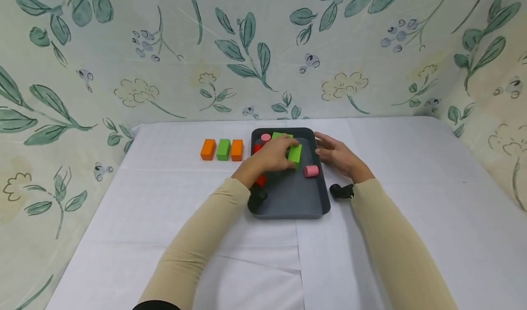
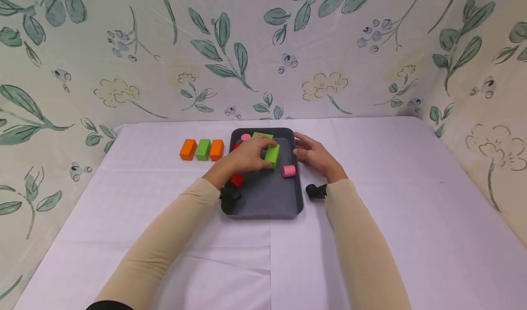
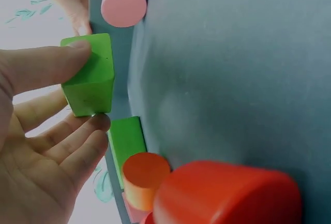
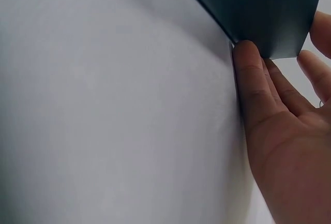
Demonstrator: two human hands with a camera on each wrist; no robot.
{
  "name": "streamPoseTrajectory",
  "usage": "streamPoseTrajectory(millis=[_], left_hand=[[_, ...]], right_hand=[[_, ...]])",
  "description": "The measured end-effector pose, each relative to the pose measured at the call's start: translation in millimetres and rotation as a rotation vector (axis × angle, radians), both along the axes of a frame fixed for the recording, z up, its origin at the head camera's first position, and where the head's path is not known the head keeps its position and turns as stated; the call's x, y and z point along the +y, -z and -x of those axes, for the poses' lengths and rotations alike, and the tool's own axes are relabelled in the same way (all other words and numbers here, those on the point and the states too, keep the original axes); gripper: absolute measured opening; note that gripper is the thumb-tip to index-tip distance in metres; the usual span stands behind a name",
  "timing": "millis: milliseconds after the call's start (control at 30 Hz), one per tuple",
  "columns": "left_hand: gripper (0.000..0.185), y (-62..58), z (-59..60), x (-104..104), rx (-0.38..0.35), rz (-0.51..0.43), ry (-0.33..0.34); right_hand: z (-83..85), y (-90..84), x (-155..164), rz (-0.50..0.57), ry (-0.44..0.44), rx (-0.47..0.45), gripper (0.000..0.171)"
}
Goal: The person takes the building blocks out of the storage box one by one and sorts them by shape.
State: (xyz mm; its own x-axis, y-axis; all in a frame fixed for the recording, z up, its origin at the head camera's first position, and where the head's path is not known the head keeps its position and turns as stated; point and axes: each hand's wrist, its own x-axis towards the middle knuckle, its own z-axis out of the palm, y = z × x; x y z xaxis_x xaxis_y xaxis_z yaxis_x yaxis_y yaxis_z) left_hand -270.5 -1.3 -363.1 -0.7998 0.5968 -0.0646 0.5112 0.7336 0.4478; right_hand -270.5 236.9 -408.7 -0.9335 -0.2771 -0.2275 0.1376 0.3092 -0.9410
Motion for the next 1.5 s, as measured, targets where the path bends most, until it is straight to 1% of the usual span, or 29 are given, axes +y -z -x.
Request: streamPoseTrajectory(millis=[200,433,600,833,1033,1133,1233,1367,1500], left_hand=[[0.06,-8.4,-6.7,-9,0.005,-0.034,0.037],[0.066,-17.2,-14.7,-21,0.02,-0.041,0.051],[0.066,-23.9,-17.8,-28,0.032,-0.055,0.071],[0.065,-33.8,-22.1,-46,0.048,-0.048,0.064],[0.065,-44.0,-30.4,-75,0.049,-0.055,0.059],[0.064,-46.7,-35.2,-92,0.053,-0.063,0.045],[0.062,-46.3,-37.7,-111,0.032,-0.081,0.009],[0.061,-43.3,-37.9,-141,0.009,-0.115,-0.059],[0.061,-42.2,-36.8,-172,0.02,-0.127,-0.118]], right_hand=[[0.0,0.4,-1,-0.012,-0.002,-0.002,0.068],[0.2,0.6,-1,-0.017,0.004,-0.009,0.069],[-0.5,1.0,0,-0.009,0.008,-0.016,0.07],[0.4,1.4,1,-0.007,0.002,-0.014,0.07],[0.4,-0.7,0,-0.018,-0.007,-0.024,0.07],[0.7,-1.3,0,-0.014,-0.008,-0.028,0.07],[1.3,-1.0,0,-0.012,-0.01,-0.032,0.071],[1.8,-0.9,0,-0.018,-0.01,-0.04,0.07],[1.9,-0.8,0,-0.024,-0.013,-0.038,0.07]])
